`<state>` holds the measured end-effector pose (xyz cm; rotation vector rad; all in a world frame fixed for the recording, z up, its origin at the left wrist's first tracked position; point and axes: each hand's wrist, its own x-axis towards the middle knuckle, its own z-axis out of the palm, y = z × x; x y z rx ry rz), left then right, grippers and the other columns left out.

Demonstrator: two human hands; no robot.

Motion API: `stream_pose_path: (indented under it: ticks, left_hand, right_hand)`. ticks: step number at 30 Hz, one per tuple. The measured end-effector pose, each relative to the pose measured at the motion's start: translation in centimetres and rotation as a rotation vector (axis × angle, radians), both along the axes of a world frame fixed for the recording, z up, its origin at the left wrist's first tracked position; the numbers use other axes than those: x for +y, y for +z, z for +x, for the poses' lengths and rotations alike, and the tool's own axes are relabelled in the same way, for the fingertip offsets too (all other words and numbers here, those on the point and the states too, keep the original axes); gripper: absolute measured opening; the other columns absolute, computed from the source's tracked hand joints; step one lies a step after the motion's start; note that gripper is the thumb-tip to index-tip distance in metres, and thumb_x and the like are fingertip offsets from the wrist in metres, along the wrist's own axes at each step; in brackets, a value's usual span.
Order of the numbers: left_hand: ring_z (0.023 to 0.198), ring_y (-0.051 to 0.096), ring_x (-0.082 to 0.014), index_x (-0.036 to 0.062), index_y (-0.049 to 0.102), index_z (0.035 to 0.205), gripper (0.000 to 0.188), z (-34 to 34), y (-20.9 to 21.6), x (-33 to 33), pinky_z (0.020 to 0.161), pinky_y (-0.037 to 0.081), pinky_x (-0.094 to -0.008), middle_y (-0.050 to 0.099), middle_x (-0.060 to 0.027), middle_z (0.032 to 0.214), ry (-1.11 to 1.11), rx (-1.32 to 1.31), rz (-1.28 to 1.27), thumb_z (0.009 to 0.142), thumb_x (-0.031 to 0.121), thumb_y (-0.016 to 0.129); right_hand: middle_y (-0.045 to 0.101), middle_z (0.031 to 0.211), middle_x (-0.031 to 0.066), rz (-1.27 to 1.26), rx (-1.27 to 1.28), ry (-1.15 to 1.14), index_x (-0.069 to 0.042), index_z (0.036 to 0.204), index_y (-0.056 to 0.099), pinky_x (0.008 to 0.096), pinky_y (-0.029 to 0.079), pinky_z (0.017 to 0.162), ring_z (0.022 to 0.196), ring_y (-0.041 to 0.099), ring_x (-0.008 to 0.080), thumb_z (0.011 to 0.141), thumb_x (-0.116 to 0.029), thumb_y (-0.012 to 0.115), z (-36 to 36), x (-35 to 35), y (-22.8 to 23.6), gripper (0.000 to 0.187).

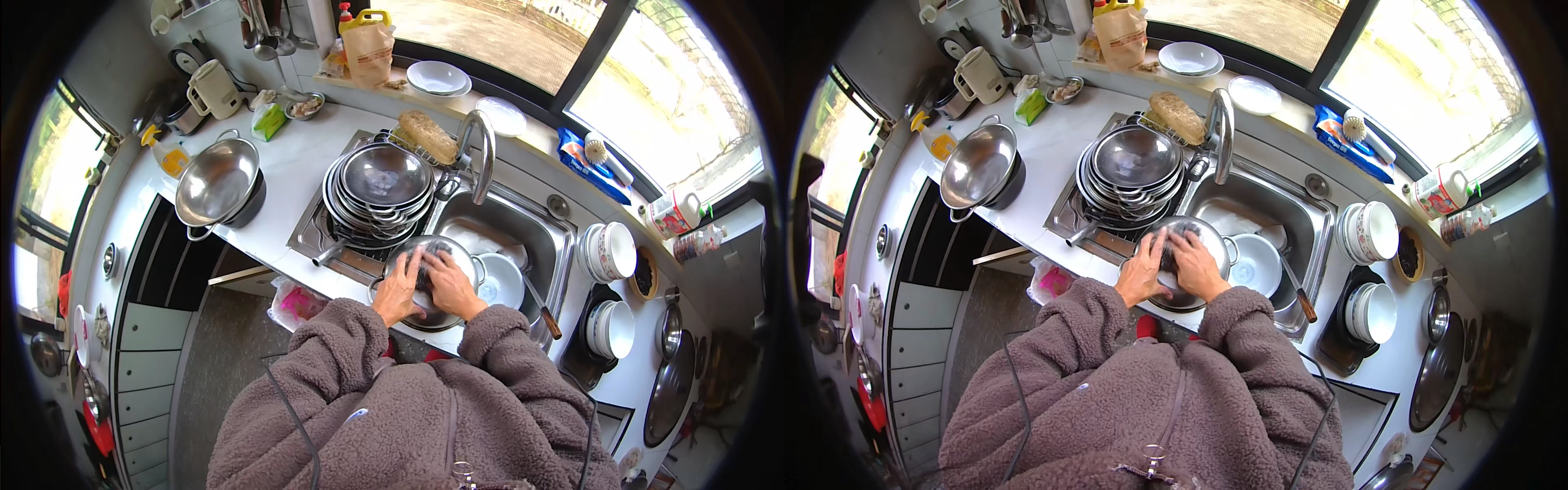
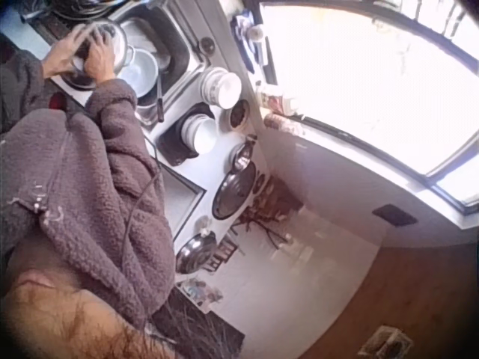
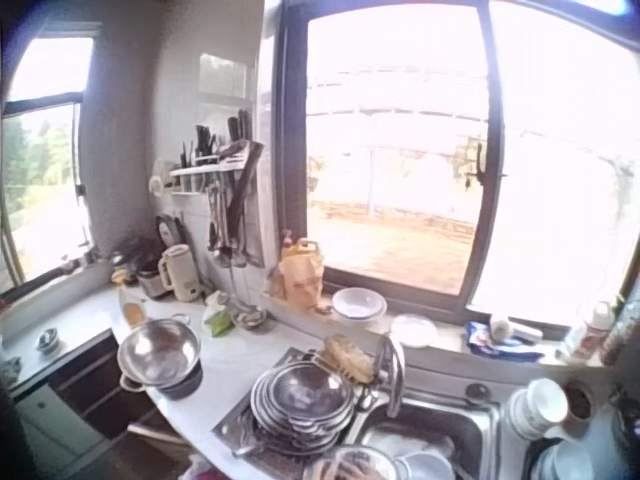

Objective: The person washes a metal pot in the kitchen sink using a sponge and running water. They scrub the interior and exterior surfaces, rinse the pot, and place it in the dish rack.

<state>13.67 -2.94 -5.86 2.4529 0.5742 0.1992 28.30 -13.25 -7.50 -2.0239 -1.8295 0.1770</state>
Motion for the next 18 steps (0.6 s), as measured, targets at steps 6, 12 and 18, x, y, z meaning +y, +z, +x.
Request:
stream_pose_path:
  ticks: [6,12,18]
  left_hand:
    - [0.128,0.049,-0.0346,0.0044,0.049,0.137,0.103,0.6,-0.2,0.2,0.1,0.05,-0.0417,0.048,-0.0171,0.143,-0.156,0.065,0.24,0.051,0.041,0.092]
    - [0.133,0.046,-0.0335,-0.0099,0.044,0.136,0.112,1.2,-1.1,-0.1,0.104,0.046,-0.0391,0.047,-0.022,0.144,-0.116,0.126,0.254,0.052,0.049,0.089]
    - [0.136,0.041,-0.0351,-0.0106,0.038,0.139,0.116,0.9,-1.4,-0.2,0.108,0.043,-0.0355,0.042,-0.0238,0.146,-0.159,0.124,0.309,0.054,0.049,0.09]
  right_hand:
    - [0.056,0.131,0.0108,-0.018,0.089,0.012,-0.014,0.126,0.064,0.0423,0.043,0.103,0.121,0.05,0.0333,0.072,-0.021,0.076,0.2,-4.3,2.6,0.055]
    - [0.048,0.138,0.0162,-0.038,-0.042,-0.108,-0.018,0.138,0.052,0.0465,0.041,0.106,0.126,0.046,0.0403,0.073,-0.017,0.075,0.7,-1.9,1.7,0.069]
    - [0.035,0.152,0.0239,-0.04,0.345,-0.13,-0.001,0.143,0.038,0.0453,0.034,0.114,0.137,0.039,0.0423,0.083,-0.027,0.071,1.3,-6.4,1.9,0.073]
